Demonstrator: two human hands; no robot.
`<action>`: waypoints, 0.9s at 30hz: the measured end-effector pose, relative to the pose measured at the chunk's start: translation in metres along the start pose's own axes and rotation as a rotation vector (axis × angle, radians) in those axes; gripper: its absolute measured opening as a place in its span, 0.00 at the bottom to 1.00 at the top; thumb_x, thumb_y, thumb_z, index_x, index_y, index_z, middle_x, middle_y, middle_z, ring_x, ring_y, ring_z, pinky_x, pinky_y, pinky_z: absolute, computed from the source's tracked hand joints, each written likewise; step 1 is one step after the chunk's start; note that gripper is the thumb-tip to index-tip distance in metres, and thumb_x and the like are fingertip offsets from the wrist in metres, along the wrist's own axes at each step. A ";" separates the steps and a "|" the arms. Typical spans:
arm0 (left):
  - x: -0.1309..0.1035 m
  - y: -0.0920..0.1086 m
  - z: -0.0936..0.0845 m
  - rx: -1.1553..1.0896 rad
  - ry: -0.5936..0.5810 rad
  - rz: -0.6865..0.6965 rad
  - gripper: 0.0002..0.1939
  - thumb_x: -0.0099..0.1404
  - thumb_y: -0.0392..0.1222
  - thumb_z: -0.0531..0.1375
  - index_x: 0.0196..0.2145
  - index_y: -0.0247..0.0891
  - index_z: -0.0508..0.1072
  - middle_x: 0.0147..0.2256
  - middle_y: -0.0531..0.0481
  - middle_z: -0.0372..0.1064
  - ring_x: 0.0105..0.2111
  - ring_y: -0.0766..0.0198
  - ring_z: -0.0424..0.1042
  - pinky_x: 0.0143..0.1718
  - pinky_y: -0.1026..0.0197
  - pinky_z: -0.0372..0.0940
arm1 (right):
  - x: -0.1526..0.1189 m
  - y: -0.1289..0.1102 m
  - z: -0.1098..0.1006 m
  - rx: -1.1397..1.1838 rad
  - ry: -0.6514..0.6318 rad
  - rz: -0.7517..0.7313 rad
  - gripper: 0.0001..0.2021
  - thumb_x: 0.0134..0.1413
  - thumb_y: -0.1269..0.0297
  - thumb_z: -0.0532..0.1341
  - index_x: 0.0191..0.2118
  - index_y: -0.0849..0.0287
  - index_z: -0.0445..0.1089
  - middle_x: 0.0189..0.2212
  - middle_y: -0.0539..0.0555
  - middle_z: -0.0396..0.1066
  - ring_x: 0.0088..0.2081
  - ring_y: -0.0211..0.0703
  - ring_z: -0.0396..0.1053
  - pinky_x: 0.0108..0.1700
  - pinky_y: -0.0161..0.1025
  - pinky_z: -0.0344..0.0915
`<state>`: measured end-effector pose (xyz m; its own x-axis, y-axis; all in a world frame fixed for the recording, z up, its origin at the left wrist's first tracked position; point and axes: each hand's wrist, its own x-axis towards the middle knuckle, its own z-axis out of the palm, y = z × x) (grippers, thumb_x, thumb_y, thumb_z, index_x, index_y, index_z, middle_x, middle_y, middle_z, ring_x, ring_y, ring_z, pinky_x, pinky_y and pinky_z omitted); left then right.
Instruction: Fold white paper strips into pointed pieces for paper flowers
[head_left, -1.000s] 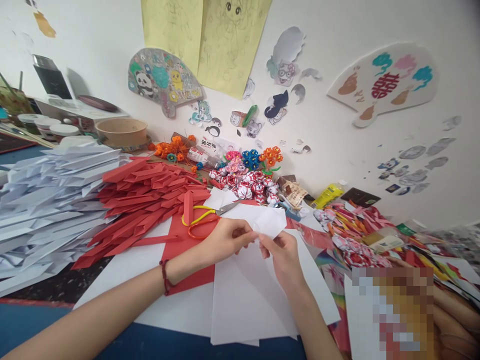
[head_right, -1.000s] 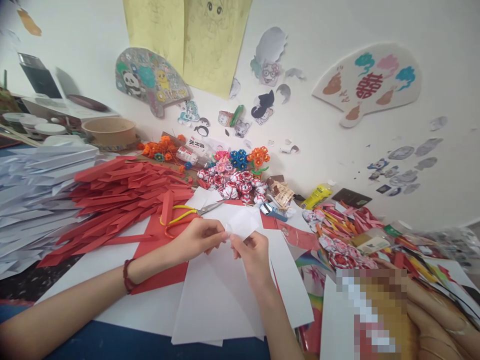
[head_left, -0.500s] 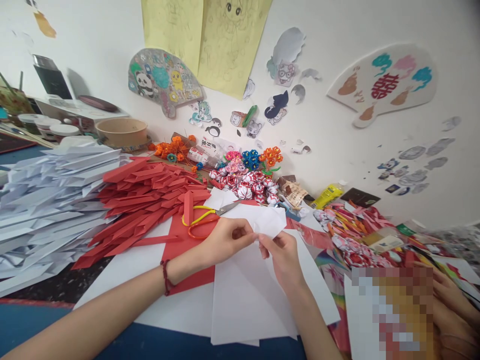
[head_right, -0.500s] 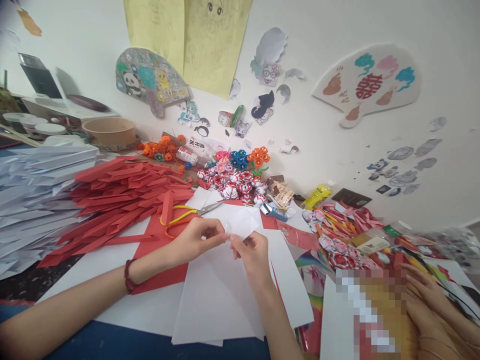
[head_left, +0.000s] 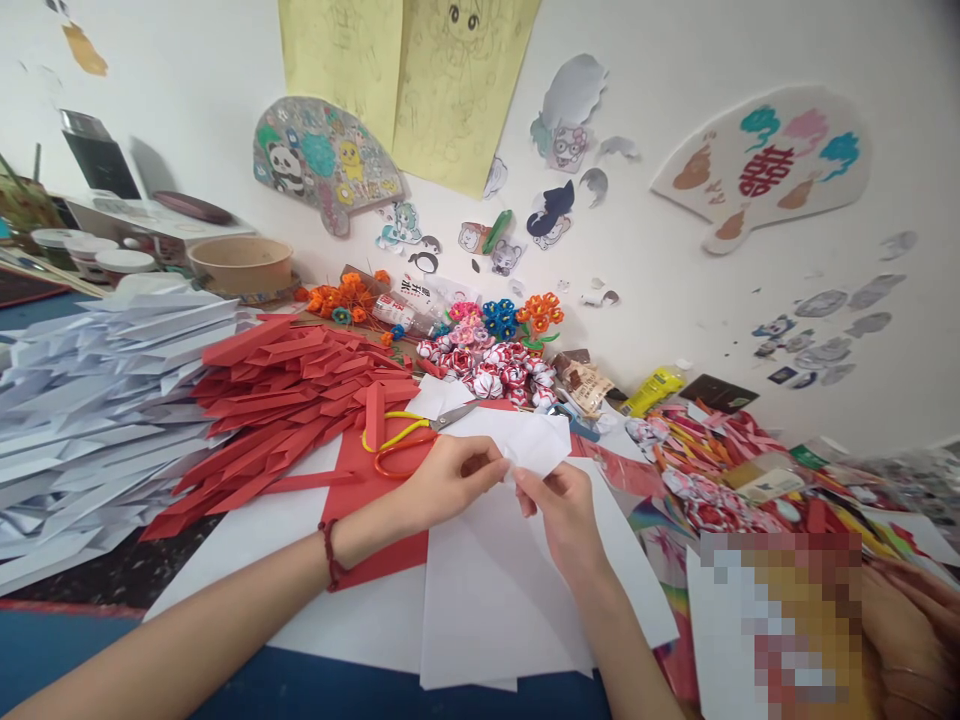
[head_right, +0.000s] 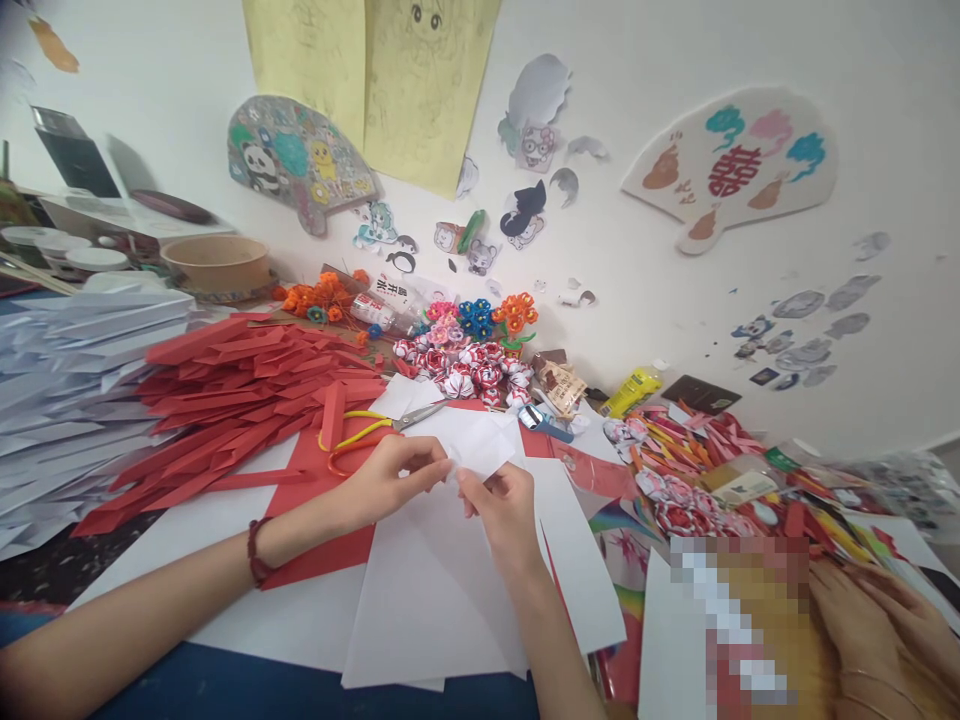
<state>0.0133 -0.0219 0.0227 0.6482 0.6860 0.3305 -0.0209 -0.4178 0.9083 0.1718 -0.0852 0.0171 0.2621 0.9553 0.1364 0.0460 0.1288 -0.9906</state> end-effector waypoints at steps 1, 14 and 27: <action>0.000 0.000 0.000 0.005 0.004 0.008 0.14 0.66 0.46 0.54 0.28 0.33 0.70 0.23 0.54 0.62 0.23 0.71 0.58 0.24 0.67 0.53 | 0.000 0.000 0.000 0.001 -0.004 -0.002 0.12 0.46 0.60 0.67 0.22 0.62 0.67 0.17 0.47 0.63 0.18 0.32 0.58 0.21 0.33 0.56; 0.001 -0.002 -0.002 0.030 0.033 0.042 0.14 0.64 0.47 0.56 0.27 0.34 0.67 0.21 0.55 0.60 0.22 0.72 0.57 0.24 0.68 0.53 | 0.000 0.006 0.001 -0.013 -0.064 0.008 0.14 0.49 0.55 0.65 0.26 0.62 0.69 0.19 0.49 0.65 0.20 0.33 0.59 0.22 0.34 0.57; 0.002 -0.005 -0.002 0.002 0.129 -0.017 0.10 0.63 0.39 0.55 0.26 0.33 0.69 0.22 0.55 0.64 0.22 0.72 0.59 0.23 0.70 0.54 | 0.000 0.011 0.001 -0.055 -0.056 -0.005 0.13 0.49 0.57 0.66 0.26 0.62 0.68 0.20 0.49 0.66 0.20 0.33 0.60 0.23 0.33 0.59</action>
<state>0.0132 -0.0174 0.0195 0.5451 0.7639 0.3454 -0.0095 -0.4063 0.9137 0.1714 -0.0836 0.0059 0.2072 0.9684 0.1386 0.1005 0.1199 -0.9877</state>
